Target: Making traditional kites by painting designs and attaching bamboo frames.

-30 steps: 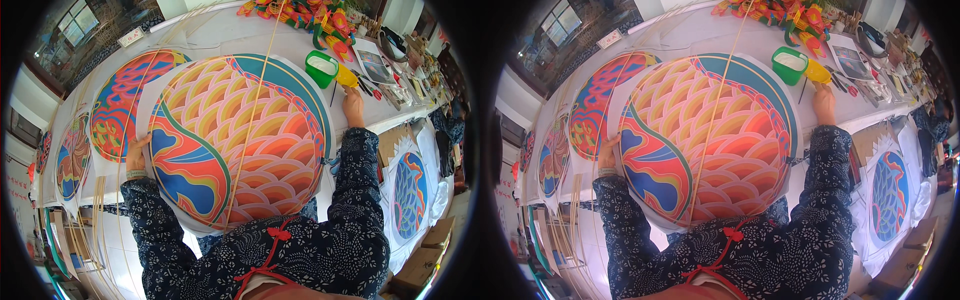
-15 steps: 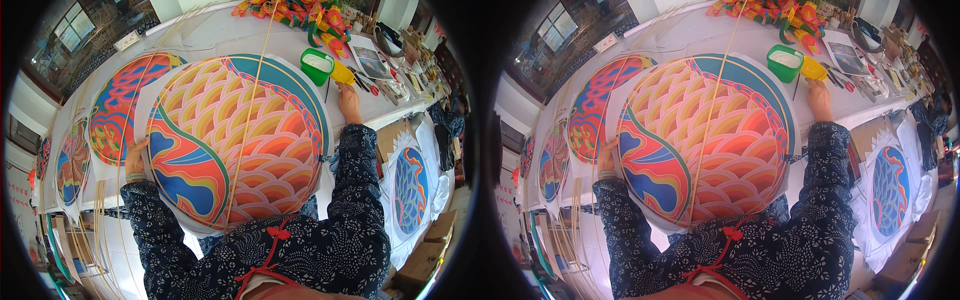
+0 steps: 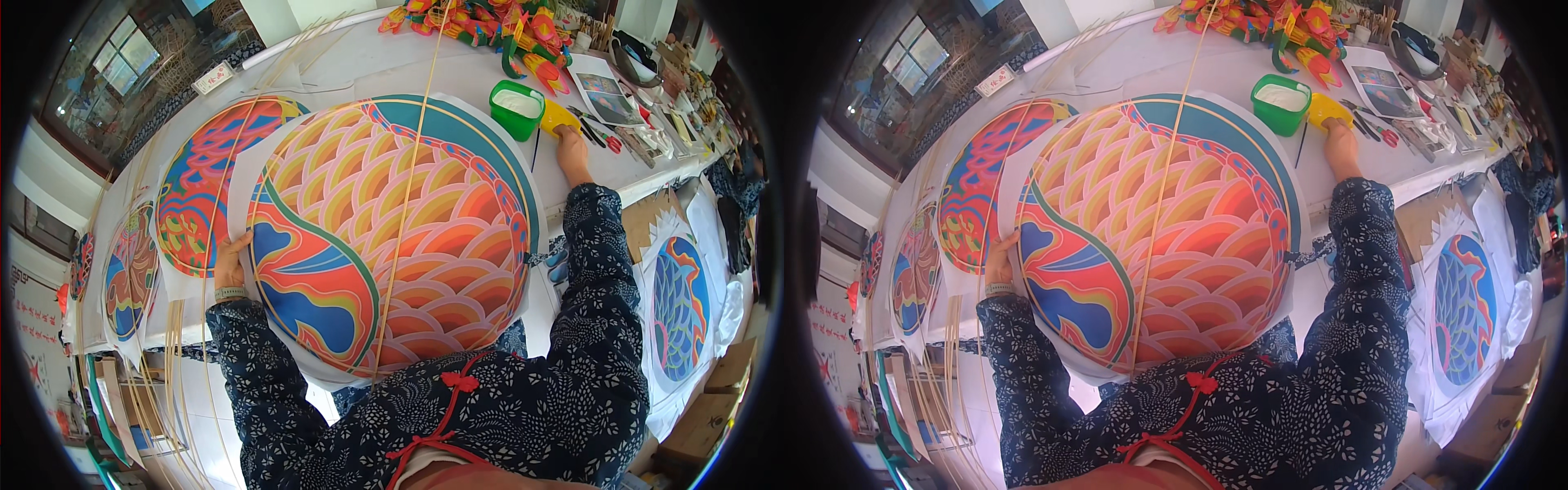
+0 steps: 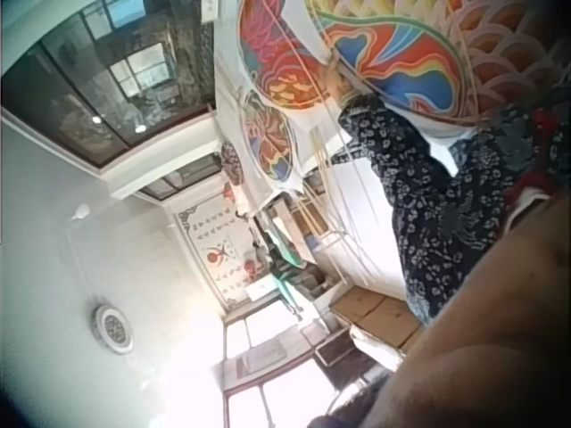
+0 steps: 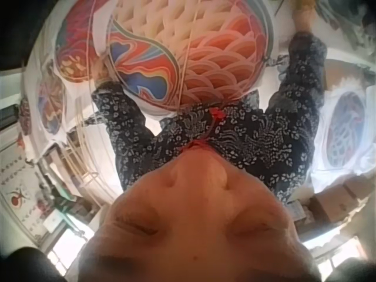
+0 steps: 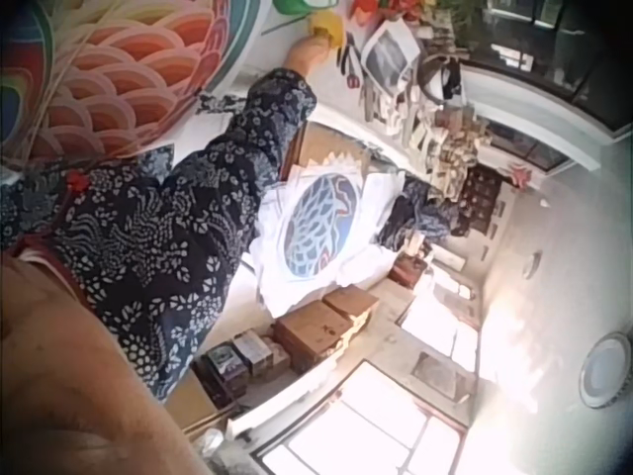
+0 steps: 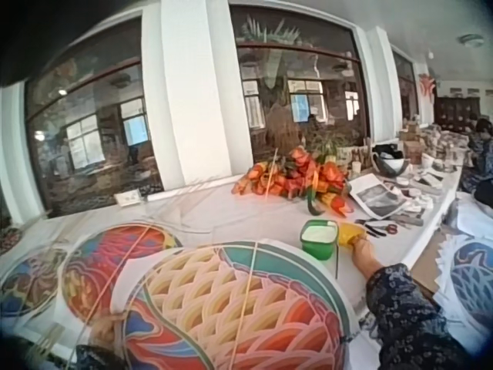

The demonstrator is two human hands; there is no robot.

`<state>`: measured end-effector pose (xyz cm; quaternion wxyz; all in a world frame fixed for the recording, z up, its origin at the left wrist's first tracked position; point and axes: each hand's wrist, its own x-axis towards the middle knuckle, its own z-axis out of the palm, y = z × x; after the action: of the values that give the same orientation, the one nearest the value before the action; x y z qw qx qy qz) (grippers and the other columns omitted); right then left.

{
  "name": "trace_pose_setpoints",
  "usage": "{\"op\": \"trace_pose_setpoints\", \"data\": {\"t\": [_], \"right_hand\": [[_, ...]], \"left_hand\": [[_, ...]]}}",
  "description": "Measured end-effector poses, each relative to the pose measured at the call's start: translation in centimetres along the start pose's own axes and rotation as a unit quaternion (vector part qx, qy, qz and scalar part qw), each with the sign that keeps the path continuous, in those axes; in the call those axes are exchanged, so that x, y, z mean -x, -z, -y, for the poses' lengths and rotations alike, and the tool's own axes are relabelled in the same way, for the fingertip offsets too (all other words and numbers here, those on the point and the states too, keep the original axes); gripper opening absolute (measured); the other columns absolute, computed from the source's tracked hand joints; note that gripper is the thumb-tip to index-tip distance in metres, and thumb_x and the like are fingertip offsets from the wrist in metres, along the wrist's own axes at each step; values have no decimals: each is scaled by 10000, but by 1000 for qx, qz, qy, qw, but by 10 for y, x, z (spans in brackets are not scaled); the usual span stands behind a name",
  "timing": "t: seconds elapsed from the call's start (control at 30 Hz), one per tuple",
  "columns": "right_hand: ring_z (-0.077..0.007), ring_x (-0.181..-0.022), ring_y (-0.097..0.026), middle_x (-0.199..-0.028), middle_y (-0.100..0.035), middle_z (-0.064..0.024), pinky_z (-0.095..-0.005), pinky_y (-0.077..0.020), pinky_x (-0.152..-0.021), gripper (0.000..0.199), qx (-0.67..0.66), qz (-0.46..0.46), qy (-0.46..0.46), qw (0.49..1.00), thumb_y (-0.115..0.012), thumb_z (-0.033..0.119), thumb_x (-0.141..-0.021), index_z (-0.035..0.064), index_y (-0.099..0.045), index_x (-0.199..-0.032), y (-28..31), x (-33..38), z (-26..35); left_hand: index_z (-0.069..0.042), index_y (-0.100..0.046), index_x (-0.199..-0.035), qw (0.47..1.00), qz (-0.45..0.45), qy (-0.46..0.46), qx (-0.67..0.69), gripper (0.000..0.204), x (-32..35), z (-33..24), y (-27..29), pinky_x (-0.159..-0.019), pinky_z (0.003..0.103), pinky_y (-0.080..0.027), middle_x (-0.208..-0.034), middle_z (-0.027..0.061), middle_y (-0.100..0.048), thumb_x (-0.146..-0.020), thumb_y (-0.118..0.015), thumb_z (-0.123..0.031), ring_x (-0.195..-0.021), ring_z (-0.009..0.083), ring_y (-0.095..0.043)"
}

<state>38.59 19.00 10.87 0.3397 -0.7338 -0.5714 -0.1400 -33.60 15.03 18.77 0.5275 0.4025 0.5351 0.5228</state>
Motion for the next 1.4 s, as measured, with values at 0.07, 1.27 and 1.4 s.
{"op": "trace_pose_setpoints", "data": {"t": [0.07, 1.27, 1.4], "right_hand": [[-351, -944, -640, -1008, -654, -146, -414, -506, -813, 193, -22, -6, 7, 1000, -538, 48, -871, 49, -684, -997, -4, -2, -6], [-192, -1097, -587, -1225, -602, -119, -345, -491, -905, 470, -763, 326, -288, 479, -654, 327, -914, -8, -555, -1228, 68, 266, 97], [-197, -1064, -611, -1189, -627, -114, -343, -501, -903, 433, -762, 335, -295, 469, -691, 226, -891, -6, -556, -1231, 70, 248, 105]], "left_hand": [[7, -622, -1143, 1000, -1, -1, -3, 337, 0, -1, 0, -785, 342, -569, -1035, 108, -693, -824, -713, -50, -883, 222, -679], [5, -602, -1176, 997, -51, -18, -52, 374, 13, -9, 0, -891, 338, -515, -1093, 95, -671, -821, -708, -54, -1007, 217, -641], [-15, -591, -1201, 992, -66, -37, -100, 395, 23, -17, 3, -889, 339, -516, -1107, 84, -667, -824, -705, -49, -1013, 214, -638]]}}
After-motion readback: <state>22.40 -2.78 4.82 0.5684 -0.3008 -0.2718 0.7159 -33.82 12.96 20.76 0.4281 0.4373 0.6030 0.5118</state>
